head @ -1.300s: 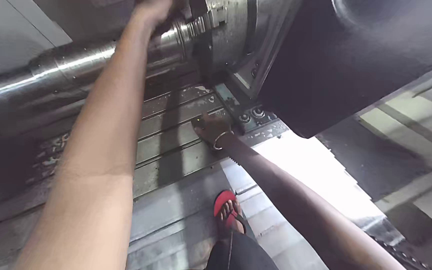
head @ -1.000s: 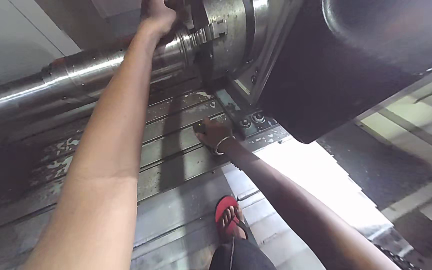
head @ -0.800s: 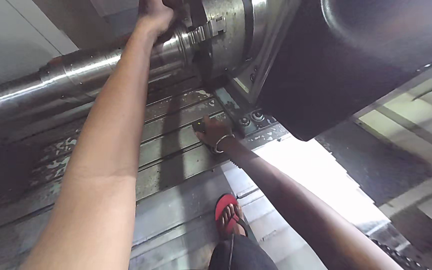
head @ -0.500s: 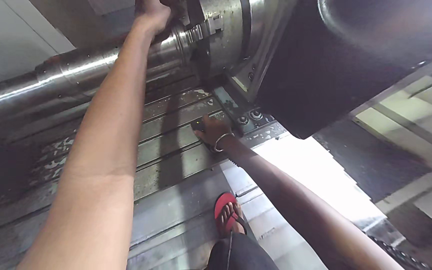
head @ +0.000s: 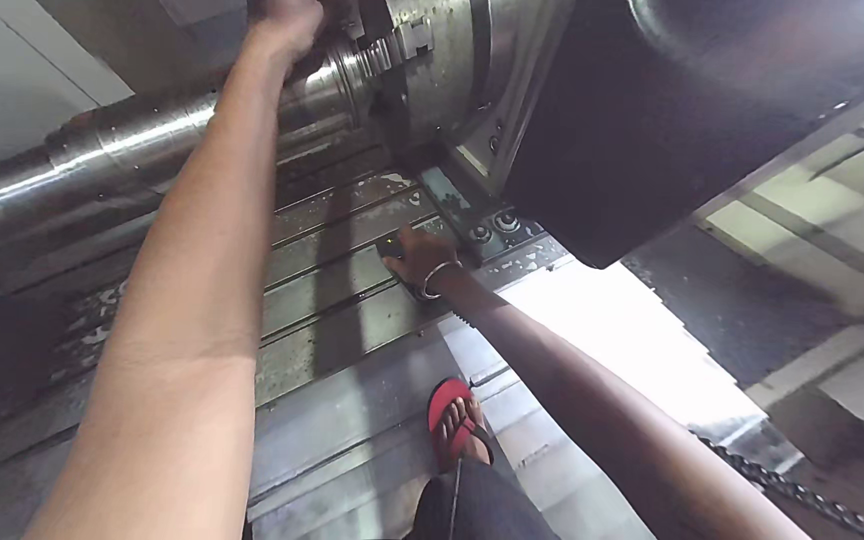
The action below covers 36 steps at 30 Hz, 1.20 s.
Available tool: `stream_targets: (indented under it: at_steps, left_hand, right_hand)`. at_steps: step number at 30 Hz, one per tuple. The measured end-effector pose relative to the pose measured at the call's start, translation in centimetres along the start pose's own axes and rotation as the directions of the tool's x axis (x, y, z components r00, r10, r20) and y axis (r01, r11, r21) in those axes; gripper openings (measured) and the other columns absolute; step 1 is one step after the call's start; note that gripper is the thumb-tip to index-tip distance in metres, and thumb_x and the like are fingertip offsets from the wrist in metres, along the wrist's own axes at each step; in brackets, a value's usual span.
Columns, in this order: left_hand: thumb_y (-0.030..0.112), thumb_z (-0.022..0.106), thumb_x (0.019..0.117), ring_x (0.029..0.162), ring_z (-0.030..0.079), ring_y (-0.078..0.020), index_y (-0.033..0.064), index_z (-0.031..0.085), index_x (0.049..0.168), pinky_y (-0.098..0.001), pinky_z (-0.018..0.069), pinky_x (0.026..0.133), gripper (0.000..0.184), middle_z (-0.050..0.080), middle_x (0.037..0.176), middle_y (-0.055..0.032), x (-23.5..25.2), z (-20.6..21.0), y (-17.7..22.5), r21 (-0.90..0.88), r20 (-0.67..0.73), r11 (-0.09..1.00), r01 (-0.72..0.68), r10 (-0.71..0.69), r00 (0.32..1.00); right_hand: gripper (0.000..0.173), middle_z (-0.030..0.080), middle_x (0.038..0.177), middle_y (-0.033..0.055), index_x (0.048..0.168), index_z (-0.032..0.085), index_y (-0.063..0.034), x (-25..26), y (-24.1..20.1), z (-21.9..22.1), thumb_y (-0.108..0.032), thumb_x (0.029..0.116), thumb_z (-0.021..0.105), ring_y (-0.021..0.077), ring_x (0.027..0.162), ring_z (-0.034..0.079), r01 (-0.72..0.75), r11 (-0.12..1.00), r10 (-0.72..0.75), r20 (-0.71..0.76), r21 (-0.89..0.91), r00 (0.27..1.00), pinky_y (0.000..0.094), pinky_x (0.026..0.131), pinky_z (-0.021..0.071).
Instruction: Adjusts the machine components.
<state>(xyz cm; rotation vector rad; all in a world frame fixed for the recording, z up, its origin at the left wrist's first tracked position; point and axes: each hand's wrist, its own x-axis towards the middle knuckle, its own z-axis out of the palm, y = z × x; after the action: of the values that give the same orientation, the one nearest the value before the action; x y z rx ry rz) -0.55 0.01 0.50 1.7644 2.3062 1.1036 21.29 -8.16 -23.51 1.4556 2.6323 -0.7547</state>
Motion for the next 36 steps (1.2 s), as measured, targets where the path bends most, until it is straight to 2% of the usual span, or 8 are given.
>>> stream_targets:
  at_steps: [5,9,15,21,24,27,30,36]
  left_hand:
    - [0.016,0.065,0.0945,0.118,0.062,-0.0266,0.0015,0.063,0.128,-0.0489,0.0474,0.104,0.037,0.064,0.126,-0.0188,-0.3,-0.1,0.4,0.021,0.003,0.998,0.053,-0.054,0.999]
    - [0.017,0.067,0.0939,0.117,0.063,-0.0259,0.0044,0.066,0.124,-0.0494,0.0475,0.103,0.033,0.066,0.124,-0.0173,0.0,-0.1,0.2,0.044,0.008,0.998,0.033,-0.033,0.999]
    - [0.018,0.066,0.0953,0.117,0.062,-0.0257,0.0038,0.065,0.125,-0.0479,0.0469,0.104,0.033,0.065,0.125,-0.0179,-0.3,-0.2,0.5,0.051,0.018,0.998,0.041,-0.041,0.999]
    - [0.022,0.068,0.0938,0.112,0.064,-0.0223,0.0083,0.068,0.121,-0.0471,0.0490,0.101,0.031,0.067,0.121,-0.0138,0.1,0.0,-0.1,0.031,0.003,0.998,0.063,-0.063,0.998]
    - [0.025,0.069,0.0936,0.111,0.065,-0.0219,0.0085,0.068,0.120,-0.0480,0.0497,0.100,0.031,0.068,0.118,-0.0133,0.2,0.0,-0.4,0.028,0.004,0.999,0.042,-0.042,0.999]
    - [0.020,0.065,0.0938,0.114,0.064,-0.0228,0.0094,0.069,0.120,-0.0492,0.0485,0.101,0.029,0.068,0.120,-0.0137,0.1,0.0,-0.3,0.046,0.000,0.999,0.024,-0.024,1.000]
    - [0.014,0.064,0.0916,0.111,0.064,-0.0205,0.0079,0.068,0.118,-0.0461,0.0499,0.099,0.028,0.068,0.119,-0.0128,0.3,0.0,-0.7,0.037,-0.017,0.999,-0.025,0.026,1.000]
    - [0.013,0.065,0.0906,0.106,0.066,-0.0147,0.0086,0.069,0.118,-0.0405,0.0523,0.096,0.028,0.069,0.115,-0.0094,0.1,-0.1,-0.7,-0.013,-0.001,1.000,-0.023,0.023,1.000]
  right_hand:
    - [0.068,0.065,0.129,0.0202,0.145,0.051,-0.0094,0.0,-0.1,0.1,-0.054,0.0956,0.065,0.0393,0.118,0.065,0.000,1.000,0.000,-0.006,0.007,1.000,0.0606,0.094,0.0523]
    - [0.066,0.066,0.128,0.0209,0.145,0.051,-0.0092,-0.1,-0.3,0.0,-0.052,0.0967,0.064,0.0397,0.118,0.065,0.006,1.000,-0.006,-0.018,-0.007,1.000,0.0601,0.093,0.0528]
    - [0.064,0.066,0.127,0.0208,0.145,0.052,-0.0100,-0.1,-0.2,0.0,-0.052,0.0981,0.062,0.0396,0.117,0.066,0.017,0.999,-0.018,-0.018,-0.027,1.000,0.0599,0.093,0.0529]
    - [0.061,0.066,0.127,0.0202,0.144,0.053,-0.0114,-0.2,-0.2,-0.1,-0.051,0.0985,0.062,0.0391,0.117,0.066,0.027,0.999,-0.027,-0.010,-0.038,1.000,0.0599,0.092,0.0529]
    - [0.065,0.066,0.126,0.0202,0.144,0.052,-0.0107,-0.1,-0.2,-0.1,-0.055,0.0970,0.062,0.0390,0.116,0.066,0.034,0.998,-0.034,-0.004,-0.043,0.999,0.0595,0.092,0.0534]
    - [0.070,0.067,0.125,0.0199,0.143,0.052,-0.0101,0.0,0.1,0.1,-0.059,0.0941,0.064,0.0390,0.115,0.066,0.033,0.999,-0.034,-0.018,-0.039,0.999,0.0594,0.091,0.0538]
    - [0.071,0.066,0.127,0.0198,0.144,0.051,-0.0102,-0.1,0.0,0.0,-0.059,0.0937,0.065,0.0383,0.116,0.066,0.032,0.999,-0.032,-0.014,-0.024,0.999,0.0590,0.092,0.0536]
    - [0.071,0.066,0.129,0.0195,0.145,0.051,-0.0117,-0.2,0.1,0.0,-0.058,0.0932,0.066,0.0379,0.118,0.065,0.027,1.000,-0.027,-0.019,0.006,0.999,0.0595,0.093,0.0529]
